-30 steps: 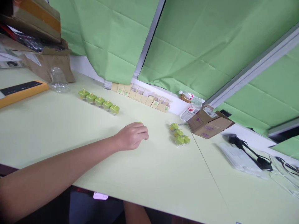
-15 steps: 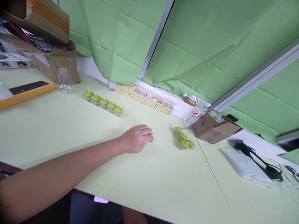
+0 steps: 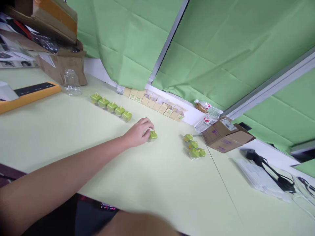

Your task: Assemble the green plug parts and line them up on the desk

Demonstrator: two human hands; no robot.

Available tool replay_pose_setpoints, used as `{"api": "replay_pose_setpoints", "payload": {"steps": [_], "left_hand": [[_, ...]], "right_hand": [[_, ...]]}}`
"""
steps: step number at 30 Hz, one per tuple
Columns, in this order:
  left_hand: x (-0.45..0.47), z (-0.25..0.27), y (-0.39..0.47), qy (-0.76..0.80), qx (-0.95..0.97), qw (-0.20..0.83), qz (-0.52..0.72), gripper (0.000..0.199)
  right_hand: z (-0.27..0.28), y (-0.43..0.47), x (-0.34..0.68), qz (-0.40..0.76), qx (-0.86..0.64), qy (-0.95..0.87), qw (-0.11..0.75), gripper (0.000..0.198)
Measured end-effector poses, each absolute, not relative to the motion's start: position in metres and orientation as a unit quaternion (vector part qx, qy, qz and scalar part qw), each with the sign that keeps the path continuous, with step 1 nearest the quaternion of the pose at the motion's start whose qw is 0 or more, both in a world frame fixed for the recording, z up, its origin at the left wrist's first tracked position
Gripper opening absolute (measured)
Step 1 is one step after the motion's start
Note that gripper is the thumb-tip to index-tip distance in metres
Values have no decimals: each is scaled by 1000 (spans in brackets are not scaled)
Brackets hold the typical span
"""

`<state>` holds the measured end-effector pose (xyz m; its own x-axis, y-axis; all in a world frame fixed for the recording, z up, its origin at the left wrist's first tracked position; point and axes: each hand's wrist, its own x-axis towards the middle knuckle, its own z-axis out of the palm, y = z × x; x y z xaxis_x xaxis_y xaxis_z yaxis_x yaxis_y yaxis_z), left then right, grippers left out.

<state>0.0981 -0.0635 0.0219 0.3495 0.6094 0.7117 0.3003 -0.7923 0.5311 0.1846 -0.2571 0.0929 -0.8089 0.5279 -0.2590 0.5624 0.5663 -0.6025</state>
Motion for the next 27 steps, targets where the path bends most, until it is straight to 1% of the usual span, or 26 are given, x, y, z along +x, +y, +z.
{"api": "replay_pose_setpoints", "payload": {"steps": [1,3,4,5,6,7,10,12,16,25,27], "left_hand": [[97,21,-63,302,796,172,496,20],[96,21,-62,344,778,212,481,26],[94,21,-62,363,770,231,471,31],[93,21,-61,377,763,246,463,34],[92,21,-60,388,758,255,459,37],[91,21,-59,394,754,259,458,40],[89,18,-53,399,753,257,456,43],[90,15,-50,402,758,259,444,44],[95,7,-48,391,773,278,416,42],[92,8,-57,319,774,381,392,46],[92,10,-62,312,785,388,367,54]], "right_hand": [[99,-237,196,-330,334,883,-3,20],[103,-190,221,-280,398,871,-70,33],[100,-167,232,-234,451,853,-121,39],[93,-145,242,-124,542,796,-240,39],[82,-128,250,-38,590,742,-316,38],[69,-115,256,-5,604,720,-342,41],[31,-100,263,-69,594,743,-300,43],[19,-102,262,-94,590,748,-290,42],[20,-102,259,-83,581,740,-328,36],[18,-96,263,-160,567,675,-444,28],[18,-95,264,-193,561,656,-466,29]]}}
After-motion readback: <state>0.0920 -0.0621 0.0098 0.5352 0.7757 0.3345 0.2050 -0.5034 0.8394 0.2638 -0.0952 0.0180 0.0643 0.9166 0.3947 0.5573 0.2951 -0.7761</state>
